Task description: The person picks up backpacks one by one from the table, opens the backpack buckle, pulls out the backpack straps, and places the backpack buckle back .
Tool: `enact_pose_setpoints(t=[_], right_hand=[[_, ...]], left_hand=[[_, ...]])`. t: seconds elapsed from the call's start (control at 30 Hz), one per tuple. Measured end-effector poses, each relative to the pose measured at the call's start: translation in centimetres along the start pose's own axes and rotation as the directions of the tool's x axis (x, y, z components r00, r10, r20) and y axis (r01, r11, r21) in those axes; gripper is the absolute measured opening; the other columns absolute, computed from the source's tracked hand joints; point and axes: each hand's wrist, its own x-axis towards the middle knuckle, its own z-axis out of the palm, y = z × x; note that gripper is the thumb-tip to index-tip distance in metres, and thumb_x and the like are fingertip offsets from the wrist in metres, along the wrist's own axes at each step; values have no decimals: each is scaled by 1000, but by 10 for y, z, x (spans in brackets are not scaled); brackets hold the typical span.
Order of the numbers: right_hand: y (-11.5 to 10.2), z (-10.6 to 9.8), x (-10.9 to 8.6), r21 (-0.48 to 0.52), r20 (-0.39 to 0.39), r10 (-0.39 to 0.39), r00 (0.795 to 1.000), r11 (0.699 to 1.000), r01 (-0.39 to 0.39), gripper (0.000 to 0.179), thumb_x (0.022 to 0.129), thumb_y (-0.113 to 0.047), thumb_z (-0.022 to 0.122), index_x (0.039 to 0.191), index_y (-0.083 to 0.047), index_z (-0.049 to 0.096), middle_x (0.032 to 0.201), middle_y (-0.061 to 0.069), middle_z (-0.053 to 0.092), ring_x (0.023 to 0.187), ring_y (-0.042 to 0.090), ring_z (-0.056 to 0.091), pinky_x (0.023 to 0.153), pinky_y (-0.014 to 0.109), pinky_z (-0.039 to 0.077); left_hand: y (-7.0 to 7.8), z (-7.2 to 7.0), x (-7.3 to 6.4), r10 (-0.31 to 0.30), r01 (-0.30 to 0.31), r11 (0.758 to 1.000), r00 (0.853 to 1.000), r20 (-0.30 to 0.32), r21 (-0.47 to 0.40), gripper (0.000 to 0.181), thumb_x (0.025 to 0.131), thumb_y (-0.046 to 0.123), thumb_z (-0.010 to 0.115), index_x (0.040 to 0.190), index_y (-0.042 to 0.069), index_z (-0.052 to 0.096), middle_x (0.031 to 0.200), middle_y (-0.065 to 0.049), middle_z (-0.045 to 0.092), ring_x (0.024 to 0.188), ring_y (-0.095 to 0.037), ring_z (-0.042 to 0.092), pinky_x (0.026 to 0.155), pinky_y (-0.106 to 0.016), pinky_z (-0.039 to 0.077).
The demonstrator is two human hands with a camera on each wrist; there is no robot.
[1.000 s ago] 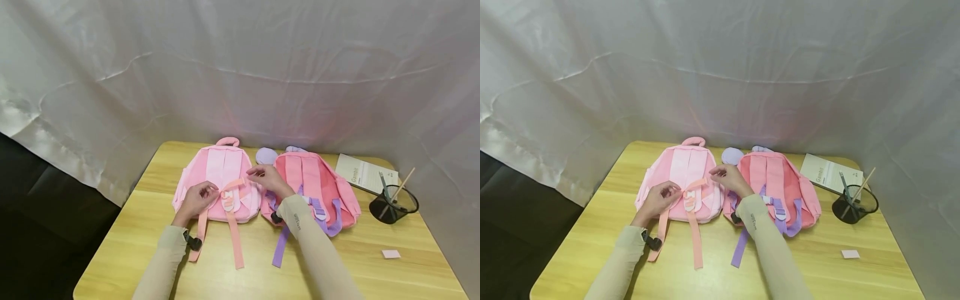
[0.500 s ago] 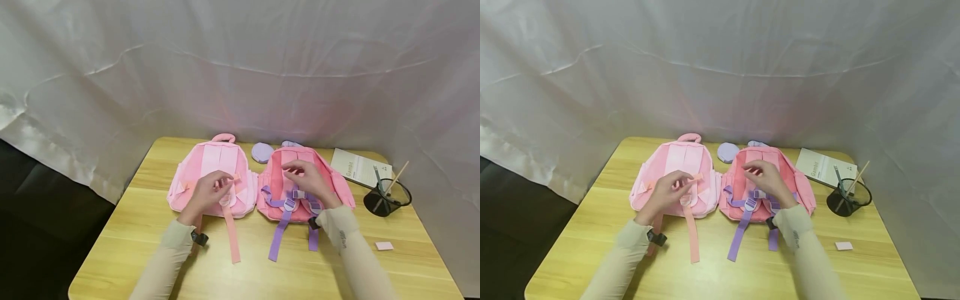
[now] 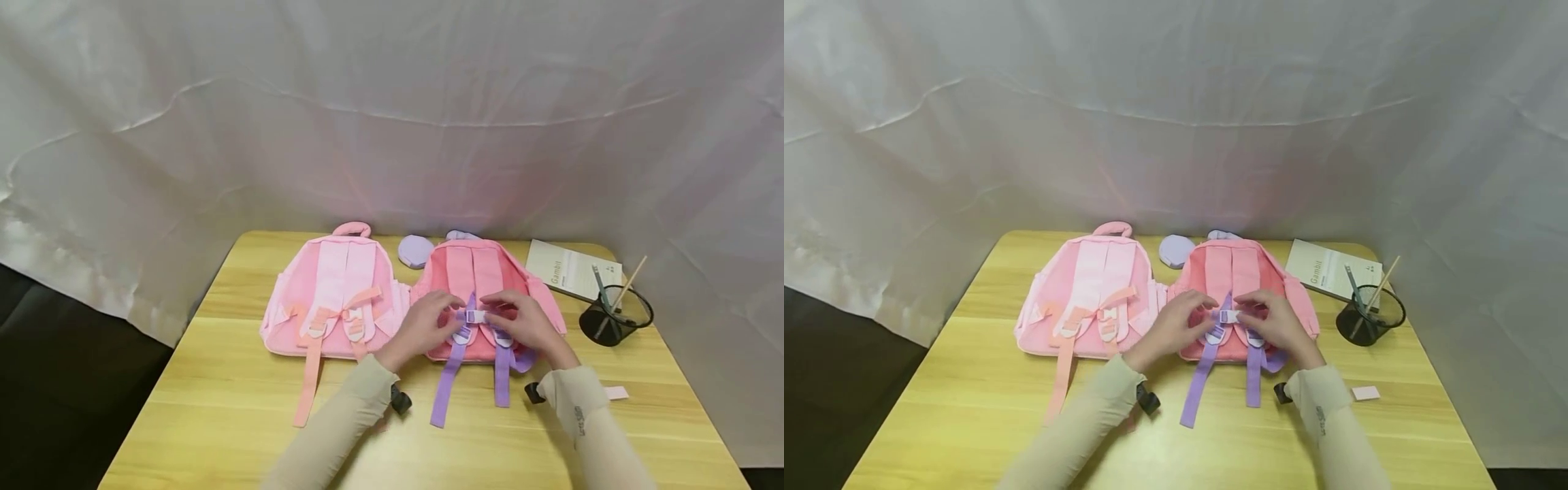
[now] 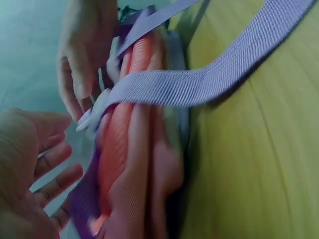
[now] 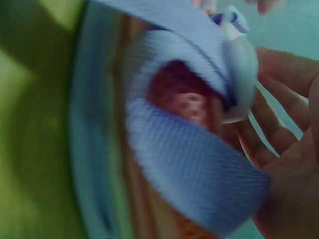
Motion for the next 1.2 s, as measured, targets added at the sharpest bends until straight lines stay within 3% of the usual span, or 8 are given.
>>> enact_pose_setpoints(t=[0.23, 0.43, 0.67, 0.83, 1.2], right_hand=[[12, 11, 0, -22, -6, -73, 997, 997, 73, 35, 89, -9, 81, 124, -10, 73, 119, 10, 72, 106, 26, 62, 93, 36, 51], [14, 16, 5, -53, -14, -42, 999, 998, 41, 33, 89, -17, 83, 121, -13, 76, 118, 7, 73, 108, 24, 63, 97, 41, 50], [11, 15, 10, -50, -19, 20, 1000, 999, -21, 31, 88, -23, 85, 117, -16, 77, 114, 4, 75, 101, 21, 63, 90, 34, 51], [13, 14, 13, -30, -24, 11, 1000, 999, -11, 30, 88, -24, 85, 116, -16, 77, 113, 4, 76, 99, 20, 64, 88, 31, 51], [27, 22, 13, 35, -17, 49, 999, 998, -49, 31, 88, -31, 85, 114, -18, 77, 107, 1, 75, 91, 17, 63, 79, 24, 51]], left_hand=[[4, 26, 15, -43, 45, 992, 999, -18, 119, 33, 90, 31, 80, 120, 20, 71, 106, 4, 71, 97, -10, 65, 86, -25, 52], [5, 29, 20, -70, 73, 984, 997, -24, 164, 28, 93, 35, 78, 117, 23, 72, 100, 6, 70, 88, -9, 67, 76, -24, 52], [1, 28, 19, -139, 140, 988, 990, -22, 68, 24, 97, 36, 74, 116, 22, 73, 99, 6, 69, 84, -5, 63, 74, -22, 49], [-4, 29, 22, -164, 165, 986, 986, -12, 32, 23, 98, 36, 72, 115, 21, 71, 96, 7, 66, 80, -2, 58, 72, -19, 46], [-16, 42, 17, -155, 155, 988, 988, -26, 3, 25, 100, 37, 70, 119, 21, 69, 91, 9, 65, 78, 0, 56, 70, -16, 44]])
